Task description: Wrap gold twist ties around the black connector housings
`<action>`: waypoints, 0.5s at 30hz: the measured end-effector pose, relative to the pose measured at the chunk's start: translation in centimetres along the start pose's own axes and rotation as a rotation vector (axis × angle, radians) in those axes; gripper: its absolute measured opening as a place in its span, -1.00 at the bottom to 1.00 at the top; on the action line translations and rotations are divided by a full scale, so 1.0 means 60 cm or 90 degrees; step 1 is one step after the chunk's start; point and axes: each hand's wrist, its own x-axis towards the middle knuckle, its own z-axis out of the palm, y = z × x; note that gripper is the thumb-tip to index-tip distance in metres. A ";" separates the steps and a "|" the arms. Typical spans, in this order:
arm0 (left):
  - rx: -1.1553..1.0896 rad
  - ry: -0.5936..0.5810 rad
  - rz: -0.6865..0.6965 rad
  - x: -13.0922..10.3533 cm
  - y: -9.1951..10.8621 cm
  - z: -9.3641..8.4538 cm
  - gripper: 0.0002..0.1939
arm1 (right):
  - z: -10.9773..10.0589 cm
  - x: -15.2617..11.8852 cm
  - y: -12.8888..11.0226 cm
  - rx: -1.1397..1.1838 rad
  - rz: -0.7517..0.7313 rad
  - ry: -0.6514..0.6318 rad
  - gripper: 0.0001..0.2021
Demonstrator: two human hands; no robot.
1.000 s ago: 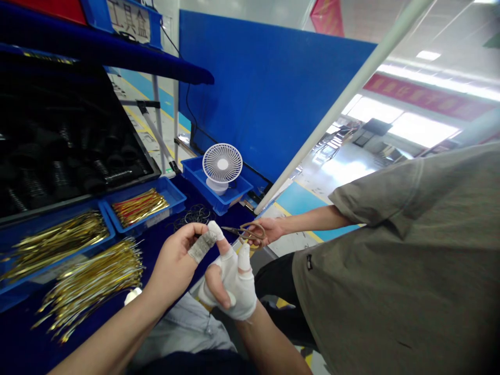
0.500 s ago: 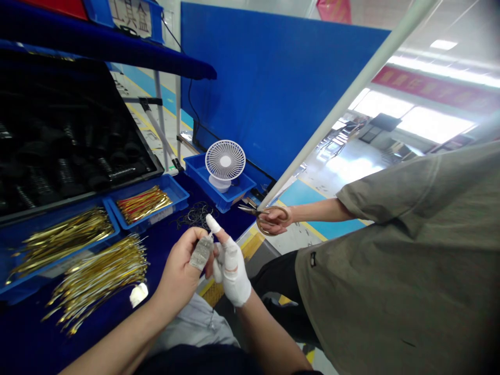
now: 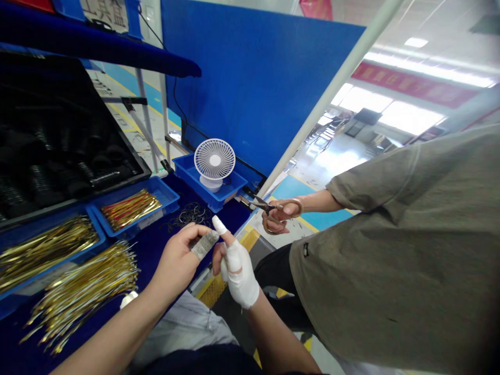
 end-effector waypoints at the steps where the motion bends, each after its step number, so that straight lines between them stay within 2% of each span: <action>1: -0.007 -0.013 -0.002 0.003 0.001 0.004 -0.79 | -0.007 0.000 -0.001 -0.064 -0.009 0.016 -0.38; 3: -0.030 -0.046 -0.018 0.010 0.005 0.014 -0.80 | -0.023 -0.002 -0.003 -0.169 -0.012 0.040 -0.44; 7: -0.043 -0.093 -0.047 0.025 0.011 0.040 -0.81 | -0.052 -0.013 -0.013 -0.285 -0.002 0.096 -0.40; 11: 0.010 -0.124 -0.031 0.038 0.016 0.063 -0.83 | -0.069 -0.029 -0.023 -0.320 -0.006 0.153 -0.43; 15: 0.069 -0.156 0.019 0.048 0.028 0.077 -0.86 | -0.080 -0.043 -0.025 -0.300 -0.007 0.169 -0.42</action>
